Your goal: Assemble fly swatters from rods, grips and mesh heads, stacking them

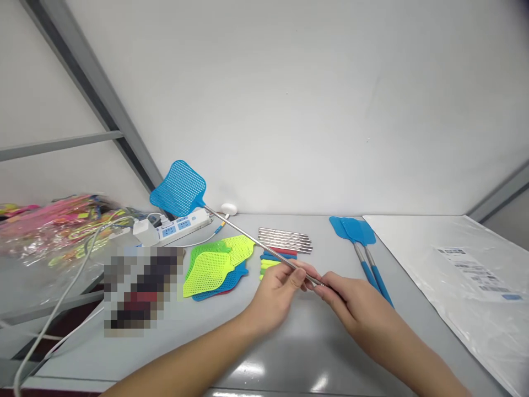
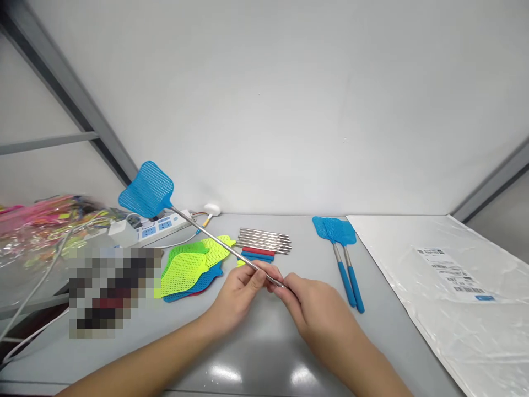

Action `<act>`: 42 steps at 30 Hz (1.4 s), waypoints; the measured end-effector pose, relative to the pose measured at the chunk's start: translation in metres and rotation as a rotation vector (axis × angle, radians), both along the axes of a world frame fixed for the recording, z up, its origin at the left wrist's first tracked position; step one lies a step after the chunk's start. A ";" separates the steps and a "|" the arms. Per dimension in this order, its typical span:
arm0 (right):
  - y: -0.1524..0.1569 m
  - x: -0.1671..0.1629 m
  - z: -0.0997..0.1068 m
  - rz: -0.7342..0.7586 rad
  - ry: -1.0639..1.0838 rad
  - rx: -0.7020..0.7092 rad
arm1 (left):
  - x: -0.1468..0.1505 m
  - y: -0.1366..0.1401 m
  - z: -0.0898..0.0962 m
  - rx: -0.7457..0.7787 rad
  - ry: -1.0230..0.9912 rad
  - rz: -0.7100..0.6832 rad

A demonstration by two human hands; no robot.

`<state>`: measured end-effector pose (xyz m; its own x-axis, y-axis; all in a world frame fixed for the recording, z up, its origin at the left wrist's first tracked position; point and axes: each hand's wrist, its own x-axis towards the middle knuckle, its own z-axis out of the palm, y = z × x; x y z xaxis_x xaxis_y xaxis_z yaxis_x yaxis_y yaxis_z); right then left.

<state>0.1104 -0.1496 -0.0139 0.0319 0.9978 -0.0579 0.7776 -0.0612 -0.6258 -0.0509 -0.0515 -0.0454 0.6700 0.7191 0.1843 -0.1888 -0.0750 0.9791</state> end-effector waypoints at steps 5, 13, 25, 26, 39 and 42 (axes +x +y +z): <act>0.009 -0.015 0.005 0.043 0.082 0.074 | -0.007 0.001 0.007 0.052 -0.010 0.111; 0.001 -0.009 -0.003 -0.003 0.098 0.059 | -0.022 0.023 0.016 -0.090 -0.216 0.341; -0.062 0.039 -0.027 -0.084 -0.204 0.093 | -0.031 0.053 0.030 -0.217 -0.474 0.443; -0.066 0.043 -0.029 -0.094 -0.228 0.112 | -0.033 0.056 0.032 -0.216 -0.492 0.455; -0.091 0.091 -0.052 -0.190 -0.621 0.275 | -0.028 0.061 0.033 -0.190 -0.562 0.489; -0.090 0.095 -0.048 -0.264 -0.596 0.307 | -0.016 0.046 0.026 -0.220 -0.482 0.473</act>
<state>0.2058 -0.2391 -0.0616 0.2128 0.9211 0.3259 0.9758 -0.1835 -0.1185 -0.0669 -0.0059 -0.0193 0.1567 0.9674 0.1990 -0.6008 -0.0666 0.7967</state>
